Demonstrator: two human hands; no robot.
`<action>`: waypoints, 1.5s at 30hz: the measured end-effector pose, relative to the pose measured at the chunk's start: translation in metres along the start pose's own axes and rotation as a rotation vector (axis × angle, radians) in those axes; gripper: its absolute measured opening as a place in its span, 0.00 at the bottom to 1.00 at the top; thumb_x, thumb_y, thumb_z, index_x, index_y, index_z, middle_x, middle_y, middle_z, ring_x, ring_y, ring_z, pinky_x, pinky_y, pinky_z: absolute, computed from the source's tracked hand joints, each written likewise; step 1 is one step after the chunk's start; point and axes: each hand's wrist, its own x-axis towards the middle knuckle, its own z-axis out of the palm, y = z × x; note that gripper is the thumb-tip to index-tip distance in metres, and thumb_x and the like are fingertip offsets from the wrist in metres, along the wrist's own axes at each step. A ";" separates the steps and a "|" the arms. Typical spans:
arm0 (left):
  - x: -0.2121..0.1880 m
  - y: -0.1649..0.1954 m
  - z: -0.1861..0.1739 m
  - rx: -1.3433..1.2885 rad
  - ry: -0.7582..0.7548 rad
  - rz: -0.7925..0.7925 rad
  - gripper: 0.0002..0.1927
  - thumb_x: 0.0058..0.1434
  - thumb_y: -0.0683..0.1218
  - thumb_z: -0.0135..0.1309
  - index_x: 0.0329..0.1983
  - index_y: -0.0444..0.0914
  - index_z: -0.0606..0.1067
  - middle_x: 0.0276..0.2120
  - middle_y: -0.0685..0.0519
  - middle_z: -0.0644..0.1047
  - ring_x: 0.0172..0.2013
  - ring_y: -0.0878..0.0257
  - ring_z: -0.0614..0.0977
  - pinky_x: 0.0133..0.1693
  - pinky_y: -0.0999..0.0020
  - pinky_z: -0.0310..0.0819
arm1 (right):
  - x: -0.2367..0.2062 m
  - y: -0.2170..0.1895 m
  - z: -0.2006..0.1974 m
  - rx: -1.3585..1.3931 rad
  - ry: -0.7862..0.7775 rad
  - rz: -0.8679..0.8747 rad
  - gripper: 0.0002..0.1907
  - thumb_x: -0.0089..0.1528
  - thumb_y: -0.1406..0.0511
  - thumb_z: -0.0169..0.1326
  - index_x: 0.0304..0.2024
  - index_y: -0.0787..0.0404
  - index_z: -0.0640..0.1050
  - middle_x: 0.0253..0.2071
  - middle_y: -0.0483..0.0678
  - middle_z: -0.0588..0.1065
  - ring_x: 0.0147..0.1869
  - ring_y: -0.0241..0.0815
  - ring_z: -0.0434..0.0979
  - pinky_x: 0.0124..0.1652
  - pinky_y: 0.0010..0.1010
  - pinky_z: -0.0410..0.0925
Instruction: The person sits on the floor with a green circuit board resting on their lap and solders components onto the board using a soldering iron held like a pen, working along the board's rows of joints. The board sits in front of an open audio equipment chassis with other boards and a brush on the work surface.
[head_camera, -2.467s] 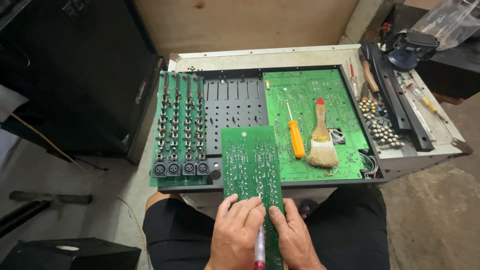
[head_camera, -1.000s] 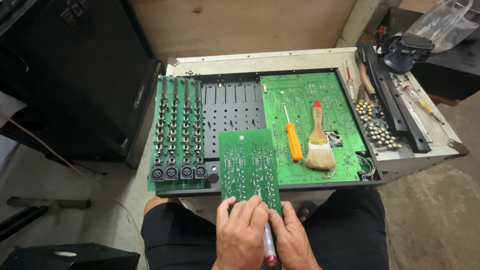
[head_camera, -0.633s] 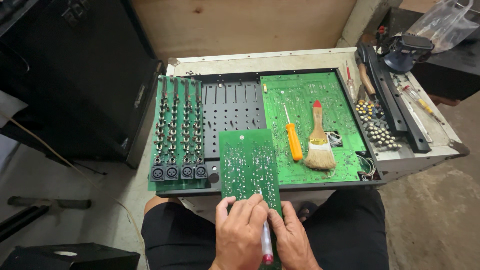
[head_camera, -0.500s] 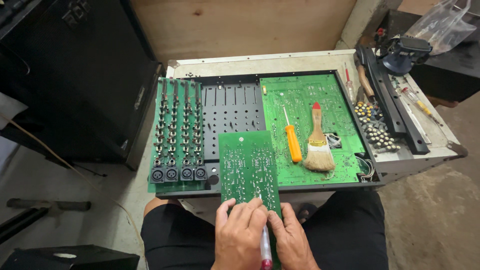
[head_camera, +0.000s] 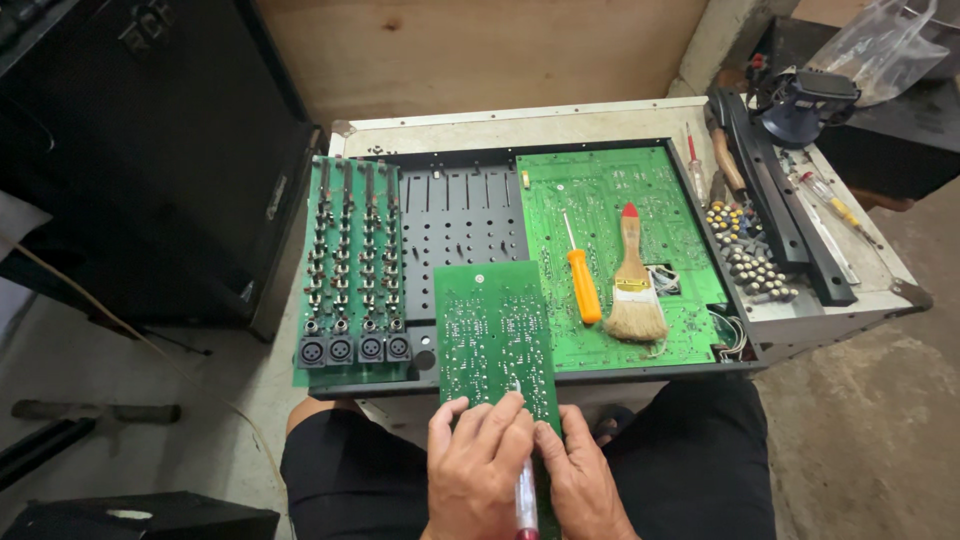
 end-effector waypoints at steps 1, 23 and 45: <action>-0.002 -0.001 0.000 -0.023 0.007 -0.010 0.15 0.56 0.44 0.57 0.47 0.37 0.77 0.50 0.47 0.79 0.47 0.54 0.81 0.55 0.46 0.65 | 0.000 0.001 0.000 0.025 -0.003 0.025 0.15 0.66 0.59 0.51 0.50 0.60 0.75 0.41 0.50 0.81 0.45 0.36 0.77 0.47 0.30 0.72; -0.007 -0.001 0.003 -0.012 -0.036 -0.017 0.15 0.57 0.46 0.57 0.47 0.38 0.76 0.50 0.49 0.79 0.48 0.53 0.81 0.57 0.44 0.65 | 0.002 0.005 -0.003 -0.099 0.021 -0.013 0.16 0.66 0.57 0.49 0.51 0.59 0.75 0.41 0.50 0.82 0.45 0.37 0.81 0.47 0.31 0.72; -0.026 -0.006 0.026 0.020 -0.056 -0.071 0.13 0.56 0.43 0.56 0.45 0.38 0.76 0.50 0.49 0.80 0.49 0.53 0.81 0.57 0.46 0.64 | 0.005 0.006 -0.004 -0.128 0.018 -0.006 0.17 0.66 0.56 0.48 0.53 0.57 0.75 0.44 0.51 0.83 0.49 0.40 0.83 0.49 0.32 0.73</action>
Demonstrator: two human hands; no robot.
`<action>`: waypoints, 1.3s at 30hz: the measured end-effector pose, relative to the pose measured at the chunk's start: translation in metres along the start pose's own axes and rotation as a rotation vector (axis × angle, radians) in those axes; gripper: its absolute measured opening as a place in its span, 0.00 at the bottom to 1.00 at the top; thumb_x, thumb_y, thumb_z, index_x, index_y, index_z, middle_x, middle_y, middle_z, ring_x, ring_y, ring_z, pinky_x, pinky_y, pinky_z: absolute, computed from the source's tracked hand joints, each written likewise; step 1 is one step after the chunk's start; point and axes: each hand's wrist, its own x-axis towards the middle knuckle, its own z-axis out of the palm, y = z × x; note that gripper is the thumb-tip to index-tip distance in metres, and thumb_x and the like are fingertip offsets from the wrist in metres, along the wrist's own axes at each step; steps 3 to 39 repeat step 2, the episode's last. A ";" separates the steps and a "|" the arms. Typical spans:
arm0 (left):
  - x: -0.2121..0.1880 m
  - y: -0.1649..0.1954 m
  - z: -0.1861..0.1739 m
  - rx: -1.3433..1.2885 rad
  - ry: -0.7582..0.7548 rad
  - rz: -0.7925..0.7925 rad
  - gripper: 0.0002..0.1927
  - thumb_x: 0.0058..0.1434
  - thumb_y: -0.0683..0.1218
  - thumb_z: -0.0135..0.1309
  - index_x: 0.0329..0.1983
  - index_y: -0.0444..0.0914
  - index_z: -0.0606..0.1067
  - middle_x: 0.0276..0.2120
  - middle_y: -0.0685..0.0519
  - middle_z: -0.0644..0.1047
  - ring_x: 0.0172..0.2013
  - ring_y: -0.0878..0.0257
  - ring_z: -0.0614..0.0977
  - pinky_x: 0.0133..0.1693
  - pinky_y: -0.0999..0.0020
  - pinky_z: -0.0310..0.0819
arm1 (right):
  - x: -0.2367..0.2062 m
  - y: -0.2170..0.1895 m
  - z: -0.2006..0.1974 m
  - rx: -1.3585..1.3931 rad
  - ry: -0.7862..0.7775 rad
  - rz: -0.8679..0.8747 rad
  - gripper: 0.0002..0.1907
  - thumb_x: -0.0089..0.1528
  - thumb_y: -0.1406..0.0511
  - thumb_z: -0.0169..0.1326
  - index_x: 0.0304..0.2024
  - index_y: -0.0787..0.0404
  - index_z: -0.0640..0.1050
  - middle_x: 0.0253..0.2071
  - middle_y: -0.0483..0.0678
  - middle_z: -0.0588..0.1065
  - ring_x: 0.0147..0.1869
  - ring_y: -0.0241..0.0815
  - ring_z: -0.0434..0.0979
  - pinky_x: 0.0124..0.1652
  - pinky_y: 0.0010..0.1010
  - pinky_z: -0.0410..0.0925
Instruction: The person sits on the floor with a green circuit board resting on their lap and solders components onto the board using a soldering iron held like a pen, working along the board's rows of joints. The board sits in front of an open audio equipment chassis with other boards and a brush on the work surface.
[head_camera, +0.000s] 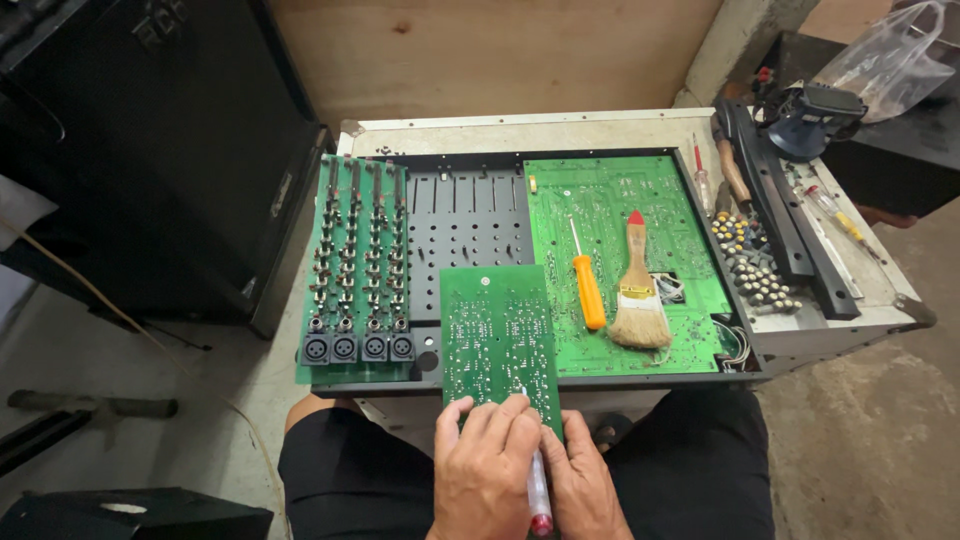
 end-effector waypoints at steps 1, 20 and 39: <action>-0.009 -0.005 0.007 0.001 -0.002 -0.005 0.13 0.56 0.43 0.56 0.45 0.38 0.76 0.50 0.49 0.80 0.49 0.53 0.81 0.57 0.46 0.64 | 0.001 0.001 0.000 -0.010 -0.001 0.004 0.17 0.66 0.56 0.48 0.53 0.56 0.75 0.44 0.51 0.83 0.49 0.40 0.84 0.49 0.32 0.73; -0.032 -0.018 -0.007 0.002 -0.002 -0.003 0.13 0.56 0.43 0.56 0.45 0.38 0.76 0.50 0.49 0.80 0.49 0.53 0.81 0.57 0.46 0.64 | 0.001 0.002 0.000 0.008 -0.009 0.009 0.17 0.66 0.56 0.49 0.52 0.57 0.75 0.44 0.51 0.83 0.49 0.41 0.84 0.49 0.33 0.73; -0.032 -0.018 -0.007 0.002 -0.002 -0.003 0.13 0.56 0.43 0.56 0.45 0.38 0.76 0.50 0.49 0.80 0.49 0.53 0.81 0.57 0.46 0.64 | 0.001 0.002 0.000 0.008 -0.009 0.009 0.17 0.66 0.56 0.49 0.52 0.57 0.75 0.44 0.51 0.83 0.49 0.41 0.84 0.49 0.33 0.73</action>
